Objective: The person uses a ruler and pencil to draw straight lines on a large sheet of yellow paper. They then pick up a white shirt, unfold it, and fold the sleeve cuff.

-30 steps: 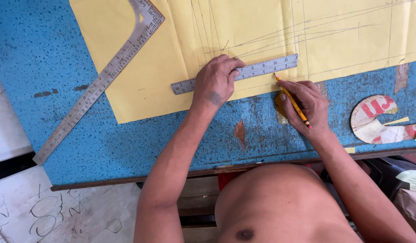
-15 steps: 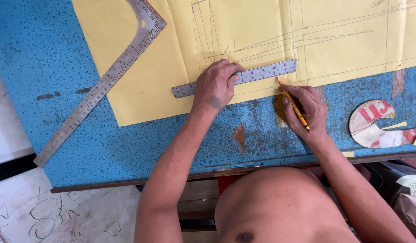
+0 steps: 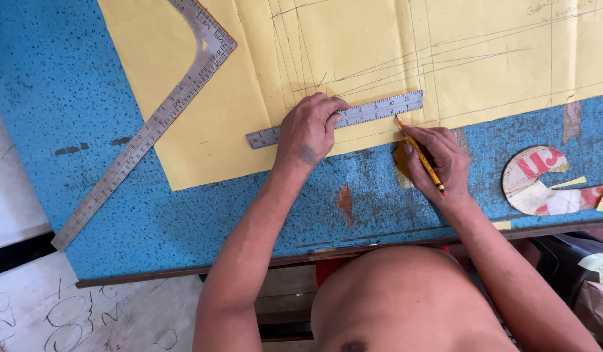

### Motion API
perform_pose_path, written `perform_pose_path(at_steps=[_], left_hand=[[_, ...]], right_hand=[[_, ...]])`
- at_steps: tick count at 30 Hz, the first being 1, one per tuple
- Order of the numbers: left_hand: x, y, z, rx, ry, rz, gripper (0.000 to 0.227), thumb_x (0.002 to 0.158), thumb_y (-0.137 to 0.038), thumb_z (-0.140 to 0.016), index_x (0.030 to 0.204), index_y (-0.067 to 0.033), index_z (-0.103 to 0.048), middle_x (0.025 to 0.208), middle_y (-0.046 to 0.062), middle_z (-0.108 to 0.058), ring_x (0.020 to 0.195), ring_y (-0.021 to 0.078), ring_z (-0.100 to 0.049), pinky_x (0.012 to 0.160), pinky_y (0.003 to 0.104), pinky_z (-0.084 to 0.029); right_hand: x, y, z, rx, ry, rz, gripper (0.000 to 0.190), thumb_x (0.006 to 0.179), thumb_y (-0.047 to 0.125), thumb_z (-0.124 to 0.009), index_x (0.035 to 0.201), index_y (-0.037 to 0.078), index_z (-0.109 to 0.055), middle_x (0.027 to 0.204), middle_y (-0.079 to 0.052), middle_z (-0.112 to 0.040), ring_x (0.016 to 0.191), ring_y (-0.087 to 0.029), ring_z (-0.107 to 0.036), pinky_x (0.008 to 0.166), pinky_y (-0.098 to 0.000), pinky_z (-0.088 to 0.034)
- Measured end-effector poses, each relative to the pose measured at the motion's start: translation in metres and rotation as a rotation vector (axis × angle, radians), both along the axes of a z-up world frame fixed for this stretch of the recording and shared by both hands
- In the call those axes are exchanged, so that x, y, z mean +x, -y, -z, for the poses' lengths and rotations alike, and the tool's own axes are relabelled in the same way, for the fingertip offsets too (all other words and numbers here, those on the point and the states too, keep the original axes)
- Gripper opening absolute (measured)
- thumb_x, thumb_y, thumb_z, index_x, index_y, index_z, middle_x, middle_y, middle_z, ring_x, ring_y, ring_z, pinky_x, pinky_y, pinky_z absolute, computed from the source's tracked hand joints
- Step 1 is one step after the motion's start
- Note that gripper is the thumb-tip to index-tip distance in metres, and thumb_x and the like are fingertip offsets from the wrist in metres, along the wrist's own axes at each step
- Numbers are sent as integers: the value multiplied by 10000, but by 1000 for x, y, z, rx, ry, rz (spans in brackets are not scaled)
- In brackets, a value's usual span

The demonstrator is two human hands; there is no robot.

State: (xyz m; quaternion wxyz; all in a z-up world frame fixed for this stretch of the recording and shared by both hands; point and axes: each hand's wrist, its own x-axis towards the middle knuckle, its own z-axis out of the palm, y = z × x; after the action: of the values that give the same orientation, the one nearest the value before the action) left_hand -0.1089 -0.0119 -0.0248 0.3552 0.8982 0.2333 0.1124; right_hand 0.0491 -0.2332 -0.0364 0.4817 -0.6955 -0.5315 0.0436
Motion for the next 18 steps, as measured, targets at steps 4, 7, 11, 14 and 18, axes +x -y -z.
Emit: perform_pose_path(at_steps=[4, 7, 11, 14, 18], left_hand=[[0, -1, 0, 9, -2, -2, 202, 974, -123, -606, 1117, -192, -732, 909, 77, -660, 935, 311, -704, 838, 415, -585], [0, 0, 1, -9, -4, 2, 190, 969, -134, -619, 1115, -184, -730, 910, 90, -658, 935, 331, -698, 832, 433, -582], [0, 1, 1, -5, -1, -9, 192, 972, -132, -621, 1120, -182, -733, 917, 91, -662, 939, 329, -698, 833, 430, -583], [0, 0, 0, -9, -13, -13, 194, 973, -130, -620, 1120, -178, -737, 915, 88, -665, 938, 322, -702, 833, 425, -584], [-1, -1, 14, 38, 18, -18, 189, 976, -187, -628, 1126, -218, -739, 934, 39, -674, 958, 276, -701, 871, 392, -573]], right_hand=[[0, -3, -5, 2, -3, -8, 253, 1004, 49, -635, 1169, -97, -760, 1055, -278, -756, 939, -424, -715, 822, -474, -540], [-1, -1, -3, 9, -13, -16, 250, 994, 44, -639, 1164, -92, -762, 1052, -277, -753, 927, -427, -713, 809, -473, -539], [1, 0, 3, 1, 1, -5, 244, 996, 51, -657, 1175, -74, -766, 1073, -251, -760, 940, -415, -716, 807, -464, -546], [1, -1, 2, -5, 2, -7, 247, 995, 46, -653, 1176, -81, -765, 1078, -262, -755, 939, -422, -711, 810, -475, -545], [3, -1, 3, -43, 9, -11, 241, 996, 53, -653, 1180, -54, -766, 1089, -215, -760, 929, -377, -703, 831, -443, -543]])
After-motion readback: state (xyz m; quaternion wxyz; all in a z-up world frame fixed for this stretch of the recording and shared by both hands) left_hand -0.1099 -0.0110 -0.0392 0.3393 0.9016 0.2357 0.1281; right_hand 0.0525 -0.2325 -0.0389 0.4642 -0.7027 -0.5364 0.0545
